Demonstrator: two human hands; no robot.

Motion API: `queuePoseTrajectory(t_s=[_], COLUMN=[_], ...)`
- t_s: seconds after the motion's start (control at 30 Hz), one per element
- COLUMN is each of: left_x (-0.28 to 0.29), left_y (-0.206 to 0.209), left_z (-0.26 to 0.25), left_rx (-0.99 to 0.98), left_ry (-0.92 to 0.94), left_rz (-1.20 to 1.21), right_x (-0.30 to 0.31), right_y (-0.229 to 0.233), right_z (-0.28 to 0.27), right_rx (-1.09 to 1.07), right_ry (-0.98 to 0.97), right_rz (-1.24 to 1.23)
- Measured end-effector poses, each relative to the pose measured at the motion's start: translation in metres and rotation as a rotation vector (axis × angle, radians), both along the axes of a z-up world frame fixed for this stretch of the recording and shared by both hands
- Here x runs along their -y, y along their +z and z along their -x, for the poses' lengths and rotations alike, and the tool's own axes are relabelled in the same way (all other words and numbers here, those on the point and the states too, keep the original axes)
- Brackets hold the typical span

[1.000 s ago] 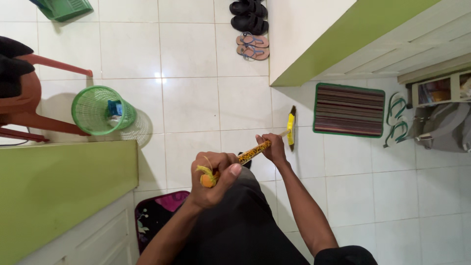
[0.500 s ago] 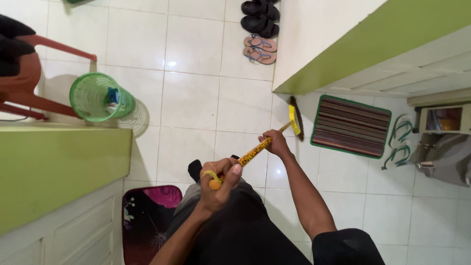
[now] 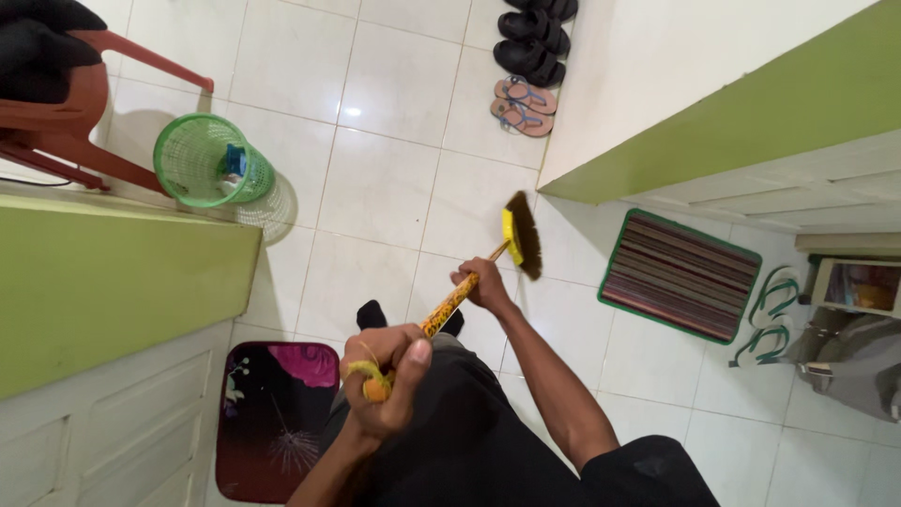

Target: The person sweeps the tiled floor using a broom, pushing debris along the hallway and near the doorway.

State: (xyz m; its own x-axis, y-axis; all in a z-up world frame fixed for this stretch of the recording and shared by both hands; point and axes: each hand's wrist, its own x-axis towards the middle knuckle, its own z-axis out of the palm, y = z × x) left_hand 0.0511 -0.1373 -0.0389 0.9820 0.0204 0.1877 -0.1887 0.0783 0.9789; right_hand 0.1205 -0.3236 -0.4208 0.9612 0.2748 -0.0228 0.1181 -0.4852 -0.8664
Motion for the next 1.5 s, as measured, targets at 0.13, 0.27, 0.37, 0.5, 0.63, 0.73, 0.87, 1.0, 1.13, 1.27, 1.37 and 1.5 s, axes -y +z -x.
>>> queuePoseTrajectory(t_s=[0.13, 0.27, 0.37, 0.5, 0.63, 0.73, 0.87, 1.0, 1.13, 1.27, 1.37, 1.5], left_x=[-0.002, -0.005, -0.008, -0.010, -0.015, -0.017, -0.021, -0.024, -0.034, -0.038, -0.047, -0.070], left_y=[0.016, 0.033, 0.046, 0.050, 0.041, 0.027, -0.001, -0.024, -0.028, -0.026, -0.025, -0.020], left_z=[0.001, 0.003, 0.010, 0.012, 0.004, 0.001, -0.005, -0.006, -0.001, 0.005, 0.012, 0.020], left_rx=[0.088, 0.223, 0.297, 0.342, 0.360, 0.352, 0.209, 0.127, 0.154, 0.126, 0.122, 0.160], left_ry=[-0.017, -0.104, -0.120, -0.045, -0.148, -0.134, -0.150, -0.058, -0.053, -0.108, -0.102, -0.097], left_rz=[-0.086, -0.007, 0.045, 0.147, 0.208, 0.174, 0.105, 0.123, 0.000, -0.021, -0.009, -0.040], right_x=[-0.015, -0.017, -0.012, -0.003, 0.011, 0.021, 0.036, 0.026, 0.002, -0.011, -0.023, -0.052], right_y=[0.023, 0.059, 0.089, 0.110, 0.106, 0.087, 0.056, 0.023, 0.000, -0.010, -0.012, -0.009], right_z=[0.002, 0.004, 0.004, -0.005, -0.023, -0.041, -0.061, -0.056, -0.035, -0.025, -0.012, 0.000], right_rx=[-0.011, -0.058, -0.103, -0.096, -0.061, 0.003, -0.005, 0.029, -0.022, -0.020, -0.004, 0.015], right_ry=[0.024, 0.090, 0.147, 0.185, 0.178, 0.157, 0.194, 0.162, 0.091, 0.071, 0.034, 0.024], right_rz=[0.019, 0.003, 0.047, 0.092, 0.103, 0.151, 0.245, 0.223, 0.101, 0.098, 0.080, 0.079])
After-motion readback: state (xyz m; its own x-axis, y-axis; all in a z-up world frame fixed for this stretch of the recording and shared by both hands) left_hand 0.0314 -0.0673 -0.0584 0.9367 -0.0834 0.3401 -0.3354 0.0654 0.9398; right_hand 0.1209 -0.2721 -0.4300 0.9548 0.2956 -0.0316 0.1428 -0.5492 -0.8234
